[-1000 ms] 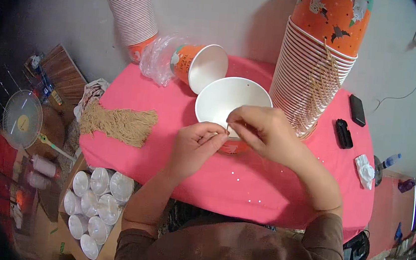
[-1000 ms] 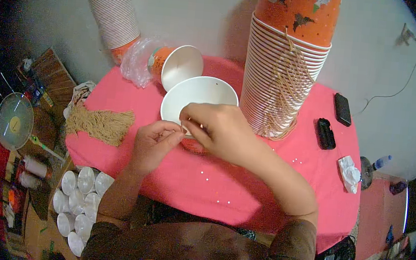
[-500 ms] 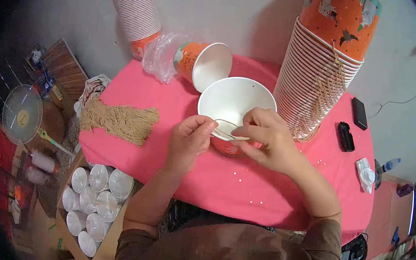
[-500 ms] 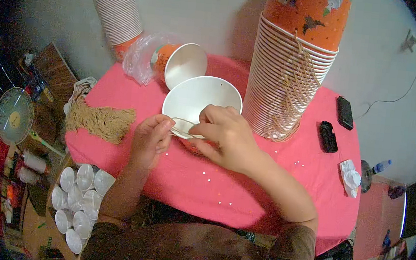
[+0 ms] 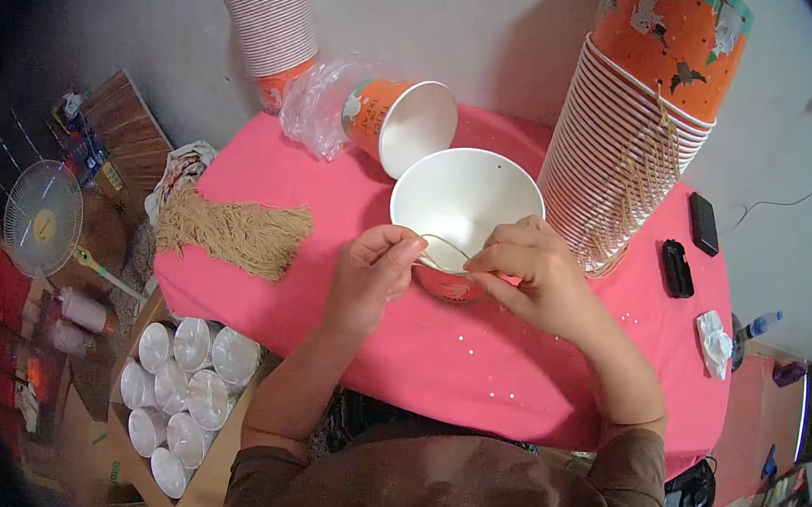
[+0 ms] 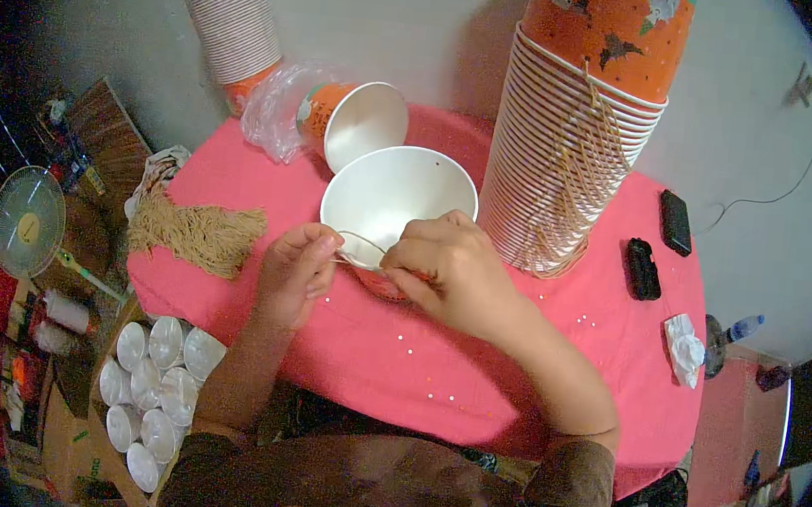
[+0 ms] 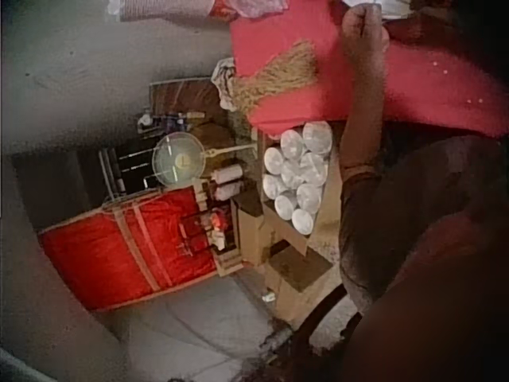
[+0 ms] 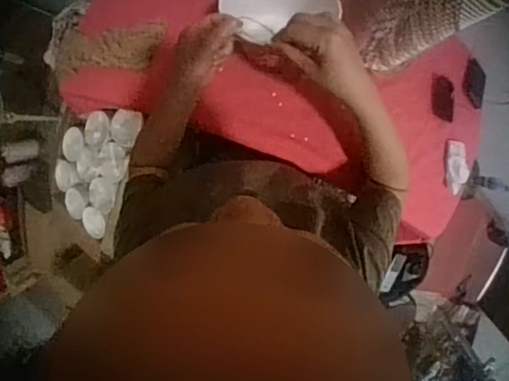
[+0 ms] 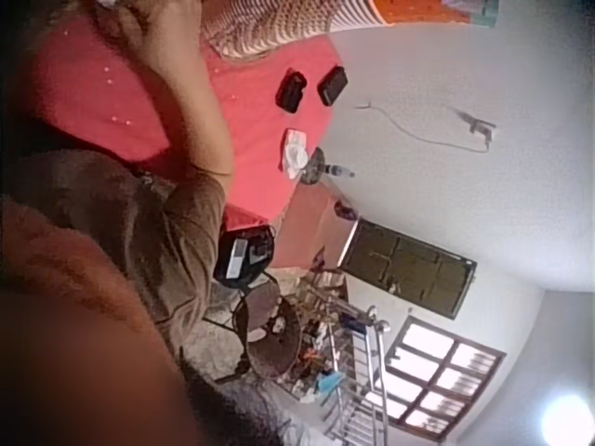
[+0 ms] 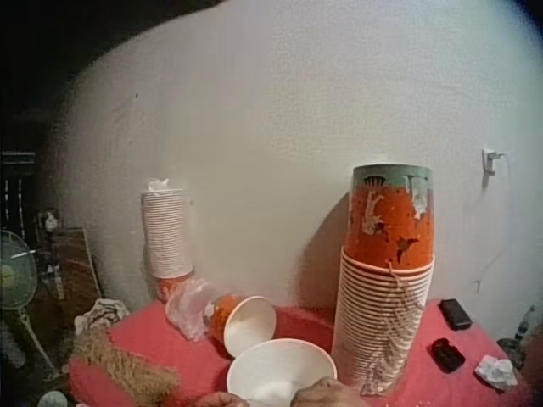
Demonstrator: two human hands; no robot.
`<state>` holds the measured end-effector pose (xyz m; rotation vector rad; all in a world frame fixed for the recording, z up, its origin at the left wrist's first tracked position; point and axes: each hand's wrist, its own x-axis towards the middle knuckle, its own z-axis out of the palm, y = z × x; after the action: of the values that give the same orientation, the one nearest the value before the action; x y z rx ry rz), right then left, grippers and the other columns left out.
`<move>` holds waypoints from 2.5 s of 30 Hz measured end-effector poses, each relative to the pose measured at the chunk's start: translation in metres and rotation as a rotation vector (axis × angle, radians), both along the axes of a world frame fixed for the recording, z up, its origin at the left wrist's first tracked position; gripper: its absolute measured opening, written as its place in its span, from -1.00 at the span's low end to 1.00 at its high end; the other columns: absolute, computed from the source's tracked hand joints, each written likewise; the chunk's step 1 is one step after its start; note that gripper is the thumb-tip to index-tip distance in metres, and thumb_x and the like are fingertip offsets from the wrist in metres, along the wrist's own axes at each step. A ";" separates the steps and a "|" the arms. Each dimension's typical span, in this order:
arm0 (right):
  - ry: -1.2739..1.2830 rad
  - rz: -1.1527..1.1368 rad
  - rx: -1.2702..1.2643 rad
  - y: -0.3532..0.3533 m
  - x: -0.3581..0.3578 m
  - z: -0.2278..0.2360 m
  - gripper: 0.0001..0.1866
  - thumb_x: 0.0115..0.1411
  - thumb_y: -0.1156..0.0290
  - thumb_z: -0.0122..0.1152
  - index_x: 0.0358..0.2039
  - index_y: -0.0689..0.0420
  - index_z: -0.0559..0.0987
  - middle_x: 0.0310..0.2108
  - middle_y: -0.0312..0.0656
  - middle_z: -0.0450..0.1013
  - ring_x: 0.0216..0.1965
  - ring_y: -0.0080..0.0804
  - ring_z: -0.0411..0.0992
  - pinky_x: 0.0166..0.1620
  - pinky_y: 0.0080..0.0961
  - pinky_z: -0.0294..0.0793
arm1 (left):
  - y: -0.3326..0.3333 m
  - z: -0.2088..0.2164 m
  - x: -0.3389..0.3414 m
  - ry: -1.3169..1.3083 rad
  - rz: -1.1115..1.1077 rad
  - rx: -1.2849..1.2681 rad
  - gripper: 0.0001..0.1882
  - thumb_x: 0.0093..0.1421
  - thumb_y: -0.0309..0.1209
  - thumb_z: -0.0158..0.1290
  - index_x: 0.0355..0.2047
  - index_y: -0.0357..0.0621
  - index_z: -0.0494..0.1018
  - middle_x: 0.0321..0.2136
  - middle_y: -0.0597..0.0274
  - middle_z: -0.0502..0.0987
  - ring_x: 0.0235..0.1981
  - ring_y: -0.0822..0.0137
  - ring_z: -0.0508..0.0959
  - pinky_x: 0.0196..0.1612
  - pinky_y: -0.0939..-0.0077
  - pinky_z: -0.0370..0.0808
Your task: Manually attaching string handles to plastic buckets at a manufacturing workstation.
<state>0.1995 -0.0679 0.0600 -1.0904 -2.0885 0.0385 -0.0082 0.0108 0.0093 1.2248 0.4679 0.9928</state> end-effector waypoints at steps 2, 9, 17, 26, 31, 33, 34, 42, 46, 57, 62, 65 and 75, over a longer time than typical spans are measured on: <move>-0.021 -0.008 0.004 -0.001 0.000 0.002 -0.91 0.00 0.50 0.31 -0.45 0.14 0.57 -0.53 -0.23 0.41 -0.43 -0.25 0.44 -0.25 -0.36 0.33 | -0.001 0.001 -0.001 0.030 -0.009 0.026 -0.84 0.32 -0.37 0.03 -0.26 -0.22 0.48 -0.66 0.53 0.30 -0.73 0.71 0.14 -0.68 0.74 0.03; -0.113 -0.024 0.018 -0.009 0.008 0.009 -0.92 0.06 0.46 0.25 -0.41 0.12 0.53 -0.48 -0.22 0.41 -0.37 -0.23 0.43 -0.20 -0.32 0.32 | -0.004 0.003 -0.016 0.283 0.098 0.310 -0.90 0.26 -0.53 0.06 -0.23 -0.26 0.49 -0.55 0.49 0.40 -0.52 0.69 0.35 -0.48 0.74 0.29; -0.238 0.007 0.069 -0.007 -0.004 0.021 -0.90 0.08 0.45 0.26 -0.40 0.12 0.52 -0.50 -0.23 0.36 -0.40 -0.25 0.39 -0.19 -0.34 0.32 | -0.008 -0.001 -0.018 0.373 0.120 0.412 -0.96 0.25 -0.55 0.06 -0.30 -0.25 0.48 -0.52 0.51 0.40 -0.51 0.70 0.33 -0.47 0.73 0.29; -0.226 0.013 0.146 0.010 -0.021 0.016 -0.87 0.12 0.33 0.26 -0.43 0.09 0.52 -0.51 -0.25 0.35 -0.42 -0.28 0.38 -0.20 -0.33 0.31 | -0.018 0.002 -0.008 0.167 -0.010 0.249 -0.95 0.28 -0.56 0.02 -0.28 -0.27 0.46 -0.44 0.47 0.45 -0.41 0.66 0.39 -0.35 0.75 0.33; -0.221 -0.001 0.126 0.011 -0.021 0.009 -0.88 0.11 0.35 0.26 -0.43 0.09 0.53 -0.50 -0.26 0.36 -0.43 -0.28 0.38 -0.20 -0.33 0.31 | -0.018 0.001 -0.009 0.175 -0.012 0.197 -0.96 0.25 -0.58 0.05 -0.29 -0.26 0.47 -0.47 0.49 0.44 -0.44 0.68 0.38 -0.40 0.74 0.32; -0.190 0.017 0.121 0.012 -0.022 0.008 -0.89 0.10 0.37 0.27 -0.43 0.10 0.53 -0.50 -0.26 0.38 -0.43 -0.28 0.39 -0.19 -0.34 0.31 | -0.014 -0.006 -0.008 0.173 -0.029 0.217 -0.96 0.23 -0.59 0.07 -0.31 -0.25 0.48 -0.47 0.49 0.44 -0.45 0.69 0.37 -0.41 0.74 0.31; -0.190 0.018 0.121 0.012 -0.021 0.008 -0.89 0.10 0.37 0.27 -0.43 0.10 0.53 -0.50 -0.26 0.38 -0.43 -0.28 0.39 -0.19 -0.34 0.31 | -0.013 -0.008 -0.007 0.170 -0.048 0.237 -0.96 0.21 -0.60 0.08 -0.32 -0.24 0.48 -0.48 0.49 0.44 -0.46 0.69 0.37 -0.42 0.74 0.31; -0.069 0.105 -0.018 0.014 -0.017 0.006 -0.94 0.15 0.45 0.17 -0.44 0.14 0.51 -0.48 -0.22 0.39 -0.36 -0.24 0.40 -0.11 -0.31 0.28 | -0.014 -0.009 0.000 0.102 0.013 0.307 -0.88 0.18 -0.64 0.09 -0.27 -0.23 0.45 -0.46 0.46 0.48 -0.45 0.72 0.40 -0.43 0.80 0.31; -0.079 0.116 -0.052 0.014 -0.015 0.007 -0.90 0.14 0.40 0.18 -0.41 0.16 0.53 -0.46 -0.16 0.41 -0.29 -0.17 0.41 -0.14 -0.24 0.28 | -0.015 -0.011 -0.001 0.089 0.012 0.345 -0.88 0.19 -0.66 0.08 -0.28 -0.24 0.43 -0.44 0.42 0.50 -0.47 0.68 0.43 -0.44 0.79 0.34; -0.067 0.176 -0.165 0.016 -0.008 0.006 -0.88 0.13 0.42 0.21 -0.48 0.16 0.51 -0.48 -0.22 0.41 -0.29 -0.24 0.38 -0.03 -0.30 0.27 | -0.013 -0.016 -0.001 0.070 0.019 0.518 -0.86 0.20 -0.65 0.10 -0.22 -0.29 0.48 -0.37 0.26 0.59 -0.38 0.58 0.55 -0.33 0.72 0.47; 0.057 0.135 -0.124 0.014 -0.010 0.007 -0.87 0.07 0.43 0.31 -0.47 0.17 0.52 -0.47 -0.24 0.45 -0.33 -0.26 0.42 -0.08 -0.31 0.32 | -0.013 -0.015 -0.003 0.072 0.058 0.436 -0.87 0.24 -0.60 0.07 -0.19 -0.28 0.49 -0.40 0.30 0.57 -0.42 0.60 0.52 -0.36 0.71 0.45; 0.127 0.106 -0.065 0.013 -0.012 0.003 -0.83 0.03 0.42 0.34 -0.43 0.14 0.51 -0.46 -0.24 0.46 -0.33 -0.23 0.44 -0.13 -0.30 0.34 | -0.012 -0.010 -0.006 0.002 -0.051 0.136 -0.90 0.27 -0.53 0.04 -0.22 -0.26 0.49 -0.46 0.37 0.52 -0.53 0.65 0.42 -0.47 0.75 0.36; 0.131 0.118 0.137 0.015 -0.030 -0.013 -0.79 -0.04 0.51 0.32 -0.39 0.08 0.47 -0.47 -0.24 0.41 -0.36 -0.22 0.43 -0.13 -0.30 0.35 | -0.020 -0.003 -0.006 -0.104 -0.126 -0.082 -0.89 0.32 -0.43 0.00 -0.26 -0.22 0.45 -0.58 0.40 0.37 -0.64 0.64 0.24 -0.60 0.75 0.17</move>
<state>0.1698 -0.0530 0.0469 -0.8597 -2.0039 0.0240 -0.0138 -0.0087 0.0061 1.1104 0.3427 0.9162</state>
